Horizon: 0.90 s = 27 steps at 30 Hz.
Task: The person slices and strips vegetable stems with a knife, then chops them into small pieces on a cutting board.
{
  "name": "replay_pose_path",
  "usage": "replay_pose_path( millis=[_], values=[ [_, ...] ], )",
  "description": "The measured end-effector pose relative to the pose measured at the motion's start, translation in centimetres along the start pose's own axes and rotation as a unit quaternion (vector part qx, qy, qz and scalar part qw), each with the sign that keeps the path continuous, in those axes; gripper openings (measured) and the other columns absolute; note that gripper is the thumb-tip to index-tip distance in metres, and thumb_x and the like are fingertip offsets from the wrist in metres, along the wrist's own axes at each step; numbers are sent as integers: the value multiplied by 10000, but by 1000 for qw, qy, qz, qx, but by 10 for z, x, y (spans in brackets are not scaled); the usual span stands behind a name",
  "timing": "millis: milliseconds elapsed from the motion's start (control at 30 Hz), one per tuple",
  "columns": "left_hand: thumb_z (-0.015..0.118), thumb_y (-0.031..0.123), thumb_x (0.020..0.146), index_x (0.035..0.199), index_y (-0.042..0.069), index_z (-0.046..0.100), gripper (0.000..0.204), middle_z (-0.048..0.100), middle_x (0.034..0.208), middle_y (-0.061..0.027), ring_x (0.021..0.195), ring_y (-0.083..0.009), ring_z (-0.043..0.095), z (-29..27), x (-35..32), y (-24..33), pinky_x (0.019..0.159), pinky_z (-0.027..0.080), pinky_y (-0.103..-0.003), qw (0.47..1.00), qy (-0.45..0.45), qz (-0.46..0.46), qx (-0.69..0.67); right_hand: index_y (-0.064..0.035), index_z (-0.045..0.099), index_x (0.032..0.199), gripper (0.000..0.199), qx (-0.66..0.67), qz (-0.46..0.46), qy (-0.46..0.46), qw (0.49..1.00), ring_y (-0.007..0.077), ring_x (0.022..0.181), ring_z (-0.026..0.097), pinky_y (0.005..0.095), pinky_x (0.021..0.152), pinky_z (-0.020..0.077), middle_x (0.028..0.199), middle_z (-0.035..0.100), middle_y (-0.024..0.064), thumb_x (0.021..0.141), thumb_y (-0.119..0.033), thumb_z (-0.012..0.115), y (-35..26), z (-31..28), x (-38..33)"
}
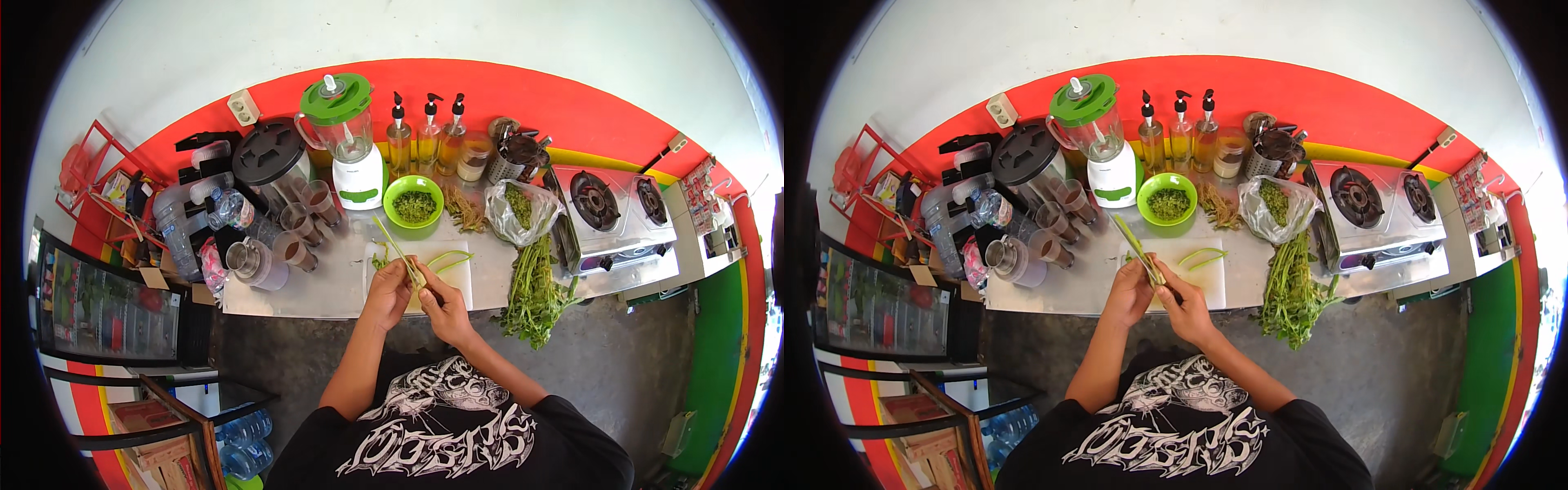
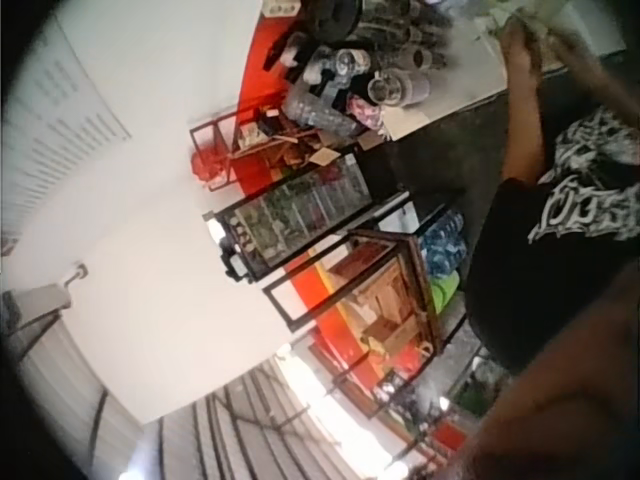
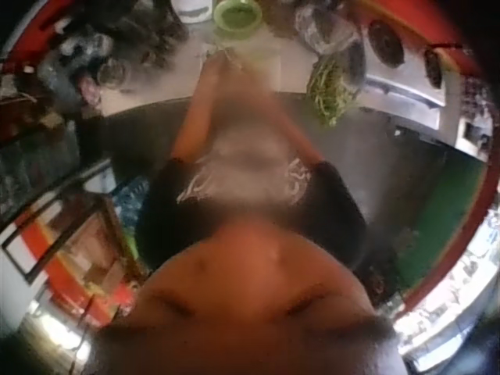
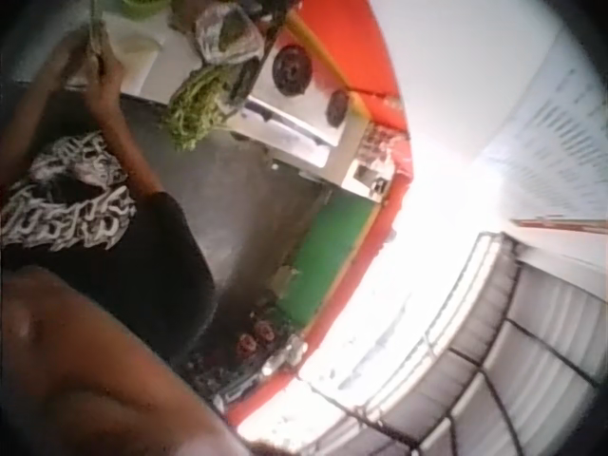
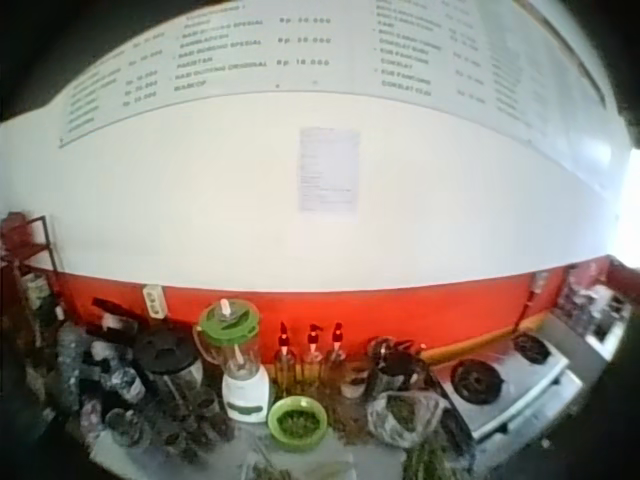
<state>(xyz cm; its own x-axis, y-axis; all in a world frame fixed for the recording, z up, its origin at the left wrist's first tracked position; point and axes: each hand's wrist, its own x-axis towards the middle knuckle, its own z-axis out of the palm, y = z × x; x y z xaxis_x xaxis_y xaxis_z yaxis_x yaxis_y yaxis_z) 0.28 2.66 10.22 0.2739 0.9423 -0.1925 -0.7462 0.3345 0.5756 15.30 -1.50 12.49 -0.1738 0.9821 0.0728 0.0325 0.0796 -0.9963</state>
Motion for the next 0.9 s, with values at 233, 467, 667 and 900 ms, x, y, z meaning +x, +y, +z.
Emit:
replay_pose_path(
  millis=[233,467,667,900],
  values=[
    [618,183,998,1147,40,662,211,695,1019,-11,890,-99,637,-13,6,3,808,504,-250,1000,-12,25,-5,-10,430,1498,492,-8,-42,-10,999,43,637,382,212,575,358,754,451,-41,1040,-149,543,10,0,-4],
    [671,208,962,1142,45,679,243,702,1061,-17,958,-135,640,-16,4,7,901,489,-299,998,-61,-17,-3,-46,468,1483,489,-1,-23,-9,1000,76,661,382,238,594,364,748,463,-6,1006,-90,567,6,-1,-6],
    [688,196,950,1145,37,682,252,701,1066,-26,973,-152,641,-18,6,9,911,490,-307,994,-99,-23,36,-15,423,1504,482,-17,-67,-9,998,52,632,388,223,574,367,752,451,-35,1037,-93,515,8,2,-4],
    [630,138,988,1161,29,654,205,679,1012,-21,902,-117,627,-6,9,10,838,506,-270,999,-40,1,25,-39,525,1437,445,-9,-17,7,1000,86,679,432,245,628,414,840,578,45,994,-36,562,8,-1,-1]
  ],
)
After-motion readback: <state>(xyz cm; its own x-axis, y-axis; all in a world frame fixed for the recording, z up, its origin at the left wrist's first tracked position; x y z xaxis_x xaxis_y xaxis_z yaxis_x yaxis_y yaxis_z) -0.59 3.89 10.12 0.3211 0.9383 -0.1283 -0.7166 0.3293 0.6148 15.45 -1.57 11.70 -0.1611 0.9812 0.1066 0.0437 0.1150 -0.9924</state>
